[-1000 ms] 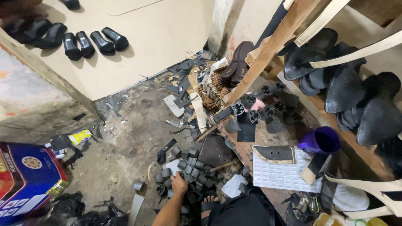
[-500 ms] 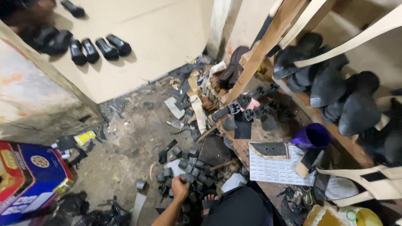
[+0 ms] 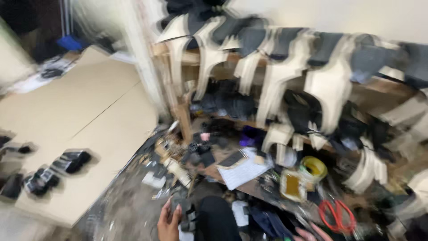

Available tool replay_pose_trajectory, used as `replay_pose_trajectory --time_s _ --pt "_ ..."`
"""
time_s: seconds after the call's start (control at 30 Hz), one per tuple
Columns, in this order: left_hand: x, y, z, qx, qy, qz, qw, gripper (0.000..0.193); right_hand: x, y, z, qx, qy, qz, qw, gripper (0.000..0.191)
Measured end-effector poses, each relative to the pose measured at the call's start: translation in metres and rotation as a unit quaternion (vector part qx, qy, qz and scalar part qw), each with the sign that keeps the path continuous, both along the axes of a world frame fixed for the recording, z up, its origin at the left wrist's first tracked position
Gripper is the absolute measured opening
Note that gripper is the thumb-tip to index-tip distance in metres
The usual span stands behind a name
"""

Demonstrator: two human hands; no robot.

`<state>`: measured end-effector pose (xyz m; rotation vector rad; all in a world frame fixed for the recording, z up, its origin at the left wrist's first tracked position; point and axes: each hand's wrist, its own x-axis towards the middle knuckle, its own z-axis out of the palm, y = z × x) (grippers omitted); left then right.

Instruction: The person sits on the floor and repeatedly applies glue to small black shoe heel pieces using a brush. They pick up each heel, coat it with adhesive, and place it down, continuing the cycle across multiple units.

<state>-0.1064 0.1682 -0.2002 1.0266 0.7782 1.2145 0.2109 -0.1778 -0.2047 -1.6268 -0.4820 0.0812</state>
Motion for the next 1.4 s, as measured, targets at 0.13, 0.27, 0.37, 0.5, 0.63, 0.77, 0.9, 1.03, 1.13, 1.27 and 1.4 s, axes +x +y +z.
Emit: replay_pose_trajectory --time_s 0.13,0.27,0.37,0.5,0.63,0.77,0.9,1.03,1.13,1.27,1.4 --pt "0.072 -0.030 0.009 0.099 0.009 -0.164 0.981 0.057 -0.065 0.018 0.032 0.166 0.179 0.045 0.969 0.044" --pt "0.138 -0.107 0.004 0.264 0.044 -0.365 0.891 0.057 -0.106 0.019 0.086 0.175 0.172 0.106 0.964 0.065" --pt "0.179 -0.150 0.006 0.344 0.078 -0.446 0.822 0.057 -0.103 0.006 0.121 0.196 0.150 0.120 0.962 0.078" --pt "0.210 -0.182 0.007 0.385 0.098 -0.484 0.779 0.056 -0.094 -0.021 0.135 0.181 0.158 0.103 0.965 0.095" --pt "0.227 -0.191 0.008 0.411 0.084 -0.490 0.765 0.057 -0.075 -0.029 0.127 0.218 0.163 0.084 0.958 0.099" --pt "0.242 -0.174 0.008 0.456 0.066 -0.463 0.757 0.057 -0.068 -0.025 0.123 0.189 0.116 0.026 0.975 0.101" --pt "0.266 -0.173 0.002 0.482 0.072 -0.404 0.774 0.058 -0.052 -0.023 0.126 0.123 0.072 -0.049 0.989 0.106" --pt "0.275 -0.182 -0.007 0.359 0.125 -0.521 0.765 0.065 -0.043 -0.024 0.127 0.040 0.020 -0.073 0.996 0.104" --pt "0.286 -0.200 -0.012 0.316 0.150 -0.435 0.830 0.068 -0.041 -0.025 0.128 0.031 0.067 -0.058 0.996 0.098" --pt "0.291 -0.214 -0.011 0.320 0.153 -0.449 0.820 0.067 -0.033 -0.029 0.127 0.058 0.144 -0.013 0.988 0.097" --pt "0.296 -0.228 -0.005 0.306 0.150 -0.473 0.812 0.066 -0.027 -0.031 0.119 0.094 0.116 0.004 0.989 0.089"
